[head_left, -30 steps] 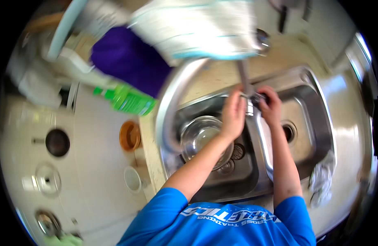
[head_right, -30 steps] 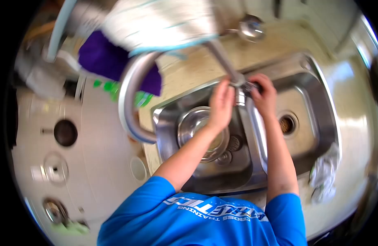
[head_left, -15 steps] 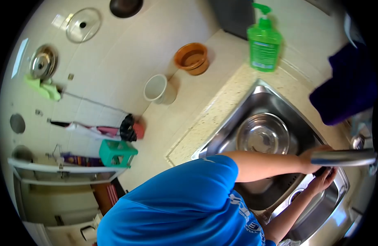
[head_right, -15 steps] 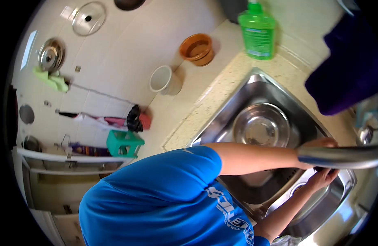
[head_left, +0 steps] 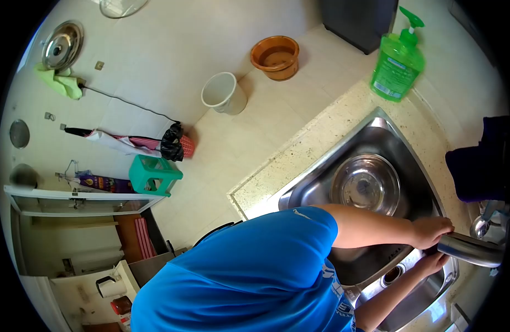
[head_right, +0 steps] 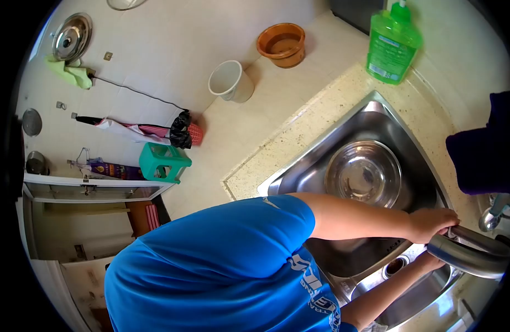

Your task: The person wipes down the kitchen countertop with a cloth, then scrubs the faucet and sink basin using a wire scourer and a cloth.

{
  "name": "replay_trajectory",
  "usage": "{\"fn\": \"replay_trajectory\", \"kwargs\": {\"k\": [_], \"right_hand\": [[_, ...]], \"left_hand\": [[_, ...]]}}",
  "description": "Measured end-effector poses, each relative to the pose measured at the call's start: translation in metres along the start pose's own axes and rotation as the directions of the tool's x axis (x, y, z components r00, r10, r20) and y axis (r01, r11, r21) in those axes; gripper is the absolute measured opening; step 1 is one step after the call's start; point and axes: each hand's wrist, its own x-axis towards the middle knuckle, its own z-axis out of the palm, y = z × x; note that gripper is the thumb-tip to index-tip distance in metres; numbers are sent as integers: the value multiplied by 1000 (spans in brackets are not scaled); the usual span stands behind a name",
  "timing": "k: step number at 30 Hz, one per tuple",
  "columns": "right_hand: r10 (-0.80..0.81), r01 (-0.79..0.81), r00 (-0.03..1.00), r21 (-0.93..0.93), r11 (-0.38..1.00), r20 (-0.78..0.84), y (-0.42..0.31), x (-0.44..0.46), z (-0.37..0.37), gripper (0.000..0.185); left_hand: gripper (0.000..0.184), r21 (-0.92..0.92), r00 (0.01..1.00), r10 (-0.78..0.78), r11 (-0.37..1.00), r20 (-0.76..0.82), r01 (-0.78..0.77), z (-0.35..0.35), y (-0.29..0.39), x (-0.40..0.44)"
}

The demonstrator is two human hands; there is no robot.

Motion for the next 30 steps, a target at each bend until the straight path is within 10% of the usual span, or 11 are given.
{"fn": "replay_trajectory", "kwargs": {"k": [5, 9, 13, 14, 17, 22, 26, 30], "right_hand": [[-84, 84, 996, -45, 995, 8, 22, 20, -4, 47], [226, -245, 969, 300, 922, 96, 45, 26, -14, 50], [149, -150, 989, 158, 976, 14, -8, 18, -6, 45], [87, -87, 996, 39, 995, 4, 19, 20, -10, 43], [-24, 24, 1000, -164, 986, 5, 55, 12, -8, 36], [137, -119, 988, 212, 970, -75, 13, 28, -27, 26], [-84, 103, 994, -311, 945, 72, 29, -4, -4, 21], [-216, 296, 953, -493, 818, 212, -20, -17, -8, 15]], "left_hand": [[48, -33, 994, -90, 995, 64, 92, -17, 19, -5], [49, 178, 988, 140, 976, -64, -127, 9, -13, -1], [45, 101, 980, 169, 982, -104, -158, 12, -19, -1], [41, -120, 995, -64, 990, 76, 72, -24, 22, -5], [32, -65, 985, 135, 988, -105, -142, -6, 8, -5], [38, -219, 989, -30, 974, 146, 62, -37, 34, -2], [41, -283, 987, 162, 946, -8, -157, -16, 5, -5], [55, 88, 986, 153, 984, 62, -158, -20, -14, -16]]}}
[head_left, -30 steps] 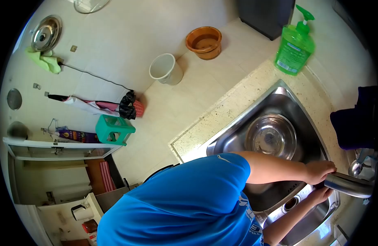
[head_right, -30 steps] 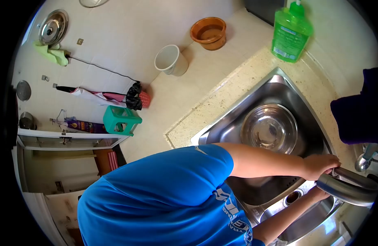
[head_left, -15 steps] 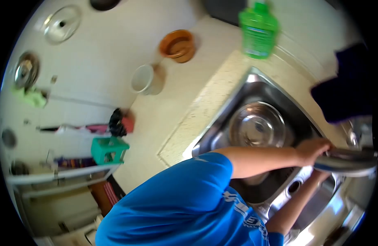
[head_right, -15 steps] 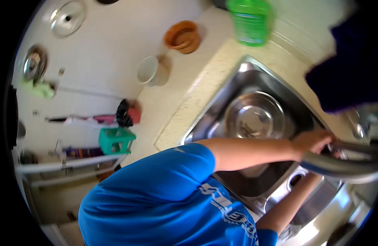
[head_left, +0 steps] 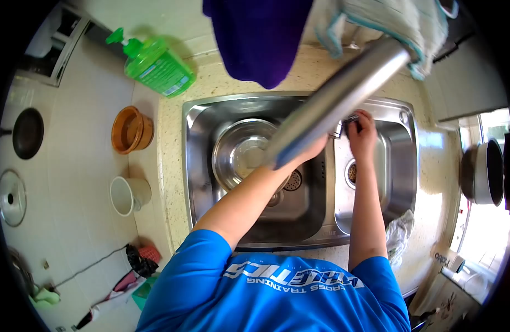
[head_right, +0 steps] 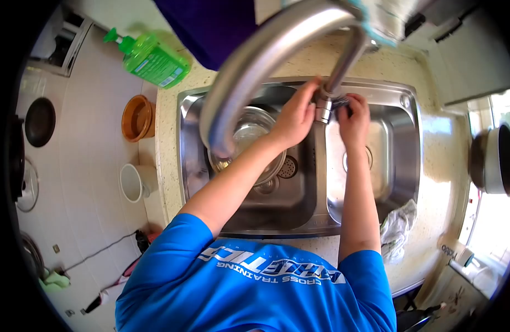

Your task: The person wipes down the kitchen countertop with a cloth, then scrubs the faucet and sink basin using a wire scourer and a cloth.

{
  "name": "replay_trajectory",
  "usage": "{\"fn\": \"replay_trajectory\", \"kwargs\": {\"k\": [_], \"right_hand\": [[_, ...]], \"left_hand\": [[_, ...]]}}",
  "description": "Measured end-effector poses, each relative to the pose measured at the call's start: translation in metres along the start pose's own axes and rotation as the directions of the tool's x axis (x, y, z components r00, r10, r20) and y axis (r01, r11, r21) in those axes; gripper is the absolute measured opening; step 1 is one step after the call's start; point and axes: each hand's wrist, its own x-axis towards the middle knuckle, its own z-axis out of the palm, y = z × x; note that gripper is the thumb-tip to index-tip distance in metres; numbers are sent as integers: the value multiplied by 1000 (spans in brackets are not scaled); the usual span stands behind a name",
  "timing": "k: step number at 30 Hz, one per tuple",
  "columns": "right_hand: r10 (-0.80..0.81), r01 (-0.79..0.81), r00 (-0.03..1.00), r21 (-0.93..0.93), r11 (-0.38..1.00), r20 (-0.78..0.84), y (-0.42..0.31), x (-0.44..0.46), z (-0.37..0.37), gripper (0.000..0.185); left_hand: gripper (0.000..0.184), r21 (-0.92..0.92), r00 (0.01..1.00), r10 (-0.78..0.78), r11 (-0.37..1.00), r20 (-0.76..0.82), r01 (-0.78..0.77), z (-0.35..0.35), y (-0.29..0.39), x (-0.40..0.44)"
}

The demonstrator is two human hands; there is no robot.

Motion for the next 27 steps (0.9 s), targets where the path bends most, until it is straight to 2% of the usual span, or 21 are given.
{"fn": "replay_trajectory", "kwargs": {"k": [2, 5, 7, 9, 11, 13, 14, 15, 16, 17, 18, 19, 20, 21, 22, 23, 25, 27], "right_hand": [[-62, 61, 997, 12, 998, 36, 6, -24, 3, 15], [14, -15, 997, 14, 1000, 78, -27, -70, -12, 16], [59, -55, 988, -26, 998, 140, -46, -95, -33, 16], [146, -153, 974, 30, 988, 173, -60, -117, -52, 16], [180, -194, 974, 95, 976, 141, -70, -139, -67, 21], [315, -380, 922, 361, 852, 226, -76, -156, -78, 26], [497, -672, 740, 519, 528, 453, -78, -166, -84, 31], [514, -766, 635, 556, 324, 576, -96, -163, -94, 40], [411, -629, 770, 468, 621, 489, -103, -164, -102, 43], [269, -423, 864, 323, 847, 426, -110, -164, -110, 46], [255, -356, 883, 207, 911, 394, -117, -161, -125, 52], [308, -360, 895, 113, 926, 322, -116, -162, -141, 53], [256, -248, 954, -66, 966, 155, -103, -166, -156, 48], [245, -245, 969, -124, 962, -9, -87, -171, -174, 43], [231, -263, 961, -240, 935, -152, -70, -177, -192, 40], [308, -368, 922, -283, 886, -233, -59, -185, -209, 41], [408, -529, 848, -527, 665, -337, -51, -205, -227, 45], [568, -649, 749, -551, 525, -341, -46, -220, -218, 50]], "left_hand": [[63, 87, 994, -103, 991, -39, 106, 5, -14, -20], [62, -135, 972, -197, 974, -128, 180, -1, -1, -50], [60, -204, 958, -269, 948, -96, 246, -4, 10, -76], [56, -149, 968, -246, 957, 44, 250, -14, 27, -99], [57, -113, 934, -209, 962, 289, 250, -24, 57, -113], [64, -45, 923, 48, 998, 382, -33, -20, 78, -127], [73, -131, 903, 24, 991, 428, 36, -16, 90, -133], [72, -216, 886, -87, 955, 455, 205, -11, 100, -145], [67, -238, 887, -117, 940, 446, 243, -5, 97, -158], [62, -259, 886, -149, 924, 439, 283, 0, 92, -168], [62, -261, 878, -130, 926, 460, 274, -3, 99, -169], [55, -242, 885, -148, 930, 441, 276, -9, 109, -168], [49, -224, 893, -164, 934, 420, 277, -15, 114, -167], [46, -201, 896, -126, 952, 426, 230, -21, 114, -167], [46, -195, 889, -152, 947, 431, 256, -27, 113, -170], [46, -192, 882, -177, 940, 437, 284, -31, 109, -175], [46, -199, 885, -213, 927, 415, 317, -32, 96, -190], [51, -147, 874, -155, 958, 460, 247, -34, 88, -197]]}}
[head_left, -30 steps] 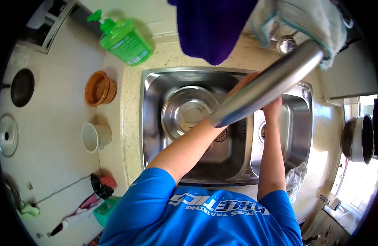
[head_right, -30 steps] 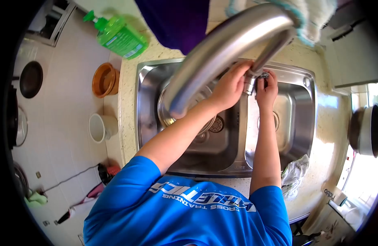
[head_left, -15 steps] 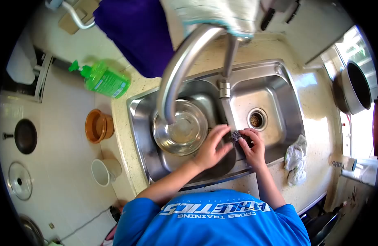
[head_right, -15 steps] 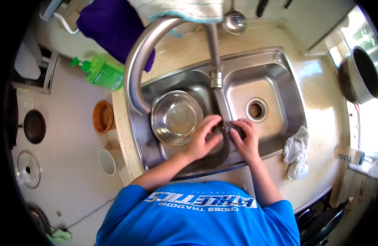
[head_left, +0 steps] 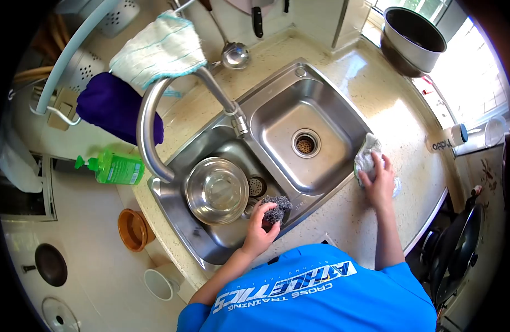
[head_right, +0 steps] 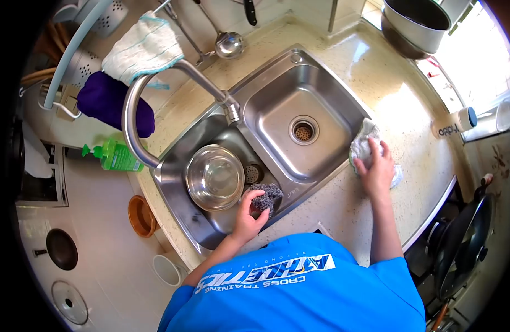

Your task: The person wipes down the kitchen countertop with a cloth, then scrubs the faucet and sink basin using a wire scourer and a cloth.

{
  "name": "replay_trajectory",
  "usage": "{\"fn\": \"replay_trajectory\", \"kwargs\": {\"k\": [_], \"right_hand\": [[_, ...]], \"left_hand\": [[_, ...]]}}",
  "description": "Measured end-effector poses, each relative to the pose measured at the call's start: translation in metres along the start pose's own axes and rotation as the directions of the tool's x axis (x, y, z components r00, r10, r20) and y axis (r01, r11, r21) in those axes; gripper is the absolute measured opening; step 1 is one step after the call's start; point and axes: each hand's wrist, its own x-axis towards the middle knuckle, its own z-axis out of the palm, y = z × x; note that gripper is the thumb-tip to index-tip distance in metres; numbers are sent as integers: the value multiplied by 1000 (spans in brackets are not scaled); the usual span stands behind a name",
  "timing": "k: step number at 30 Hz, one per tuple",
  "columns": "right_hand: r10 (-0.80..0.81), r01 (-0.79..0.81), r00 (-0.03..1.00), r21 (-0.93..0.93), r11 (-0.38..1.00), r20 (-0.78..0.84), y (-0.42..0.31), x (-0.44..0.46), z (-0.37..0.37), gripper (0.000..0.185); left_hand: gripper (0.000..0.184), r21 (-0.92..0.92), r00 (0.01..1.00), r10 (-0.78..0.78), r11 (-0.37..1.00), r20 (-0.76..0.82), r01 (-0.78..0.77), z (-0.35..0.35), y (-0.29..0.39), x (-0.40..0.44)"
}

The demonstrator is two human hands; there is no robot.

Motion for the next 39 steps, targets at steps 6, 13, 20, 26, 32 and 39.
{"fn": "replay_trajectory", "kwargs": {"k": [6, 13, 20, 26, 32, 39], "right_hand": [[-339, 328, 940, 206, 922, 23, -33, -39, 14, 28], [-656, 525, 701, 420, 740, 281, -117, -56, 37, 30], [-676, 542, 729, 513, 666, 107, -202, 2, 110, 23], [-648, 527, 755, 494, 692, 102, -230, 22, 125, 19], [-679, 570, 734, 576, 586, -36, -207, 21, 134, 18], [-441, 229, 897, 856, 464, -1, -205, 78, 116, 27]], "left_hand": [[52, 54, 1000, 4, 999, -1, -4, 14, 9, 2], [56, -76, 986, -56, 996, -154, 45, -13, 4, -1], [56, -193, 950, -112, 980, -292, 56, -38, 5, -9], [61, 41, 912, -50, 997, -408, 73, -73, -13, -31], [60, 174, 692, 32, 975, -722, 137, -152, -46, -56], [59, 324, 527, 97, 876, -844, 358, -194, -73, -79]]}}
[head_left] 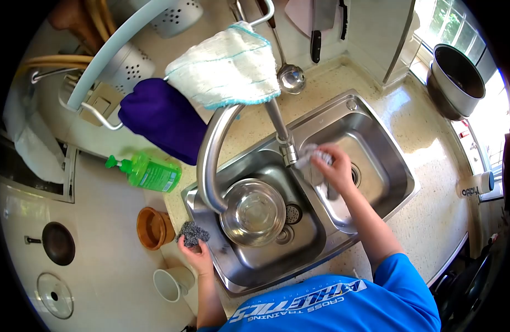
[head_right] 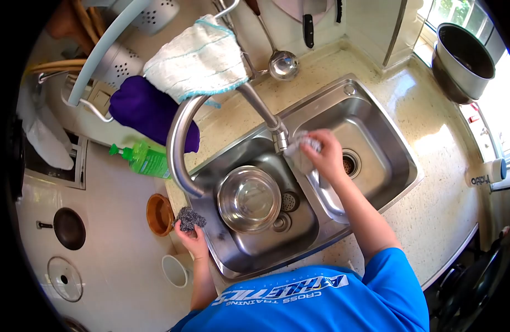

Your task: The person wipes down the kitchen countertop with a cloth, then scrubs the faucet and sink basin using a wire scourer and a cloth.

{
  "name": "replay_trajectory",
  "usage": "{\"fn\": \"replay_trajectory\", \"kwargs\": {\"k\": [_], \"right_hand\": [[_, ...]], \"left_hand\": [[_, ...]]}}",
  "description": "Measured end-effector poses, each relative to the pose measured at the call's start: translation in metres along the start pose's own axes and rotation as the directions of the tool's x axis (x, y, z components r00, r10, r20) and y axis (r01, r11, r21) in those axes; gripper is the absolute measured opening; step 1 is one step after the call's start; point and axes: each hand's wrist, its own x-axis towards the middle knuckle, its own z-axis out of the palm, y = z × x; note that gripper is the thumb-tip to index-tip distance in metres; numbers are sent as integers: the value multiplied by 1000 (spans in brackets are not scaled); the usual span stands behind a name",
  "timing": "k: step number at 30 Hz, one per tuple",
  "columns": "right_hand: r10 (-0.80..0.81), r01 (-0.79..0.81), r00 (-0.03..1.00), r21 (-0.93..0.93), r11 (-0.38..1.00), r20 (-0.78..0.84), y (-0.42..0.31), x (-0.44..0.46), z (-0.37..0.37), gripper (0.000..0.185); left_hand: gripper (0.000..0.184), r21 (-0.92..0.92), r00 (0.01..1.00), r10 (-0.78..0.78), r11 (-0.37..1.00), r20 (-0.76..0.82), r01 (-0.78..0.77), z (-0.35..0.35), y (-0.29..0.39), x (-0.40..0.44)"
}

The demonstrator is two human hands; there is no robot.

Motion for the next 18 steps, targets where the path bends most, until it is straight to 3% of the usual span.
{"fn": "replay_trajectory", "kwargs": {"k": [1, 3, 5, 7, 9, 11, 14, 16, 18], "right_hand": [[-93, 93, 988, -10, 996, -123, -1, 17, 1, 26], [-204, 206, 962, -11, 979, -181, -17, 46, 10, 26], [-317, 312, 948, -287, 906, 30, -9, 65, 23, 27], [-296, 351, 935, -405, 844, 194, 21, 73, 37, 27], [-254, 323, 944, -429, 843, 211, 25, 80, 34, 26], [-188, 282, 952, -454, 845, 241, 25, 76, 25, 25], [-150, 172, 985, -629, 758, 88, 35, 95, -3, 24], [-97, 38, 994, -686, 727, -47, 49, 110, -31, 24], [-86, -72, 981, -731, 678, -176, 59, 127, -65, 20]], "left_hand": [[60, -69, 995, -104, 992, -7, 104, 5, -4, 0], [59, -40, 1000, -1, 999, 5, 1, 11, -9, 3], [58, -11, 983, -175, 984, 56, 176, 10, 2, 7], [56, 43, 994, -78, 996, 70, 75, 11, -5, 10], [55, 211, 993, 106, 971, 50, -114, 13, -11, 12], [54, 203, 997, 43, 978, 66, -56, 12, -7, 10], [54, 152, 998, 20, 988, 62, -29, 13, 1, 10], [53, 257, 994, 92, 961, 54, -103, 13, 3, 11], [53, 249, 995, 80, 964, 57, -92, 12, 0, 11]]}}
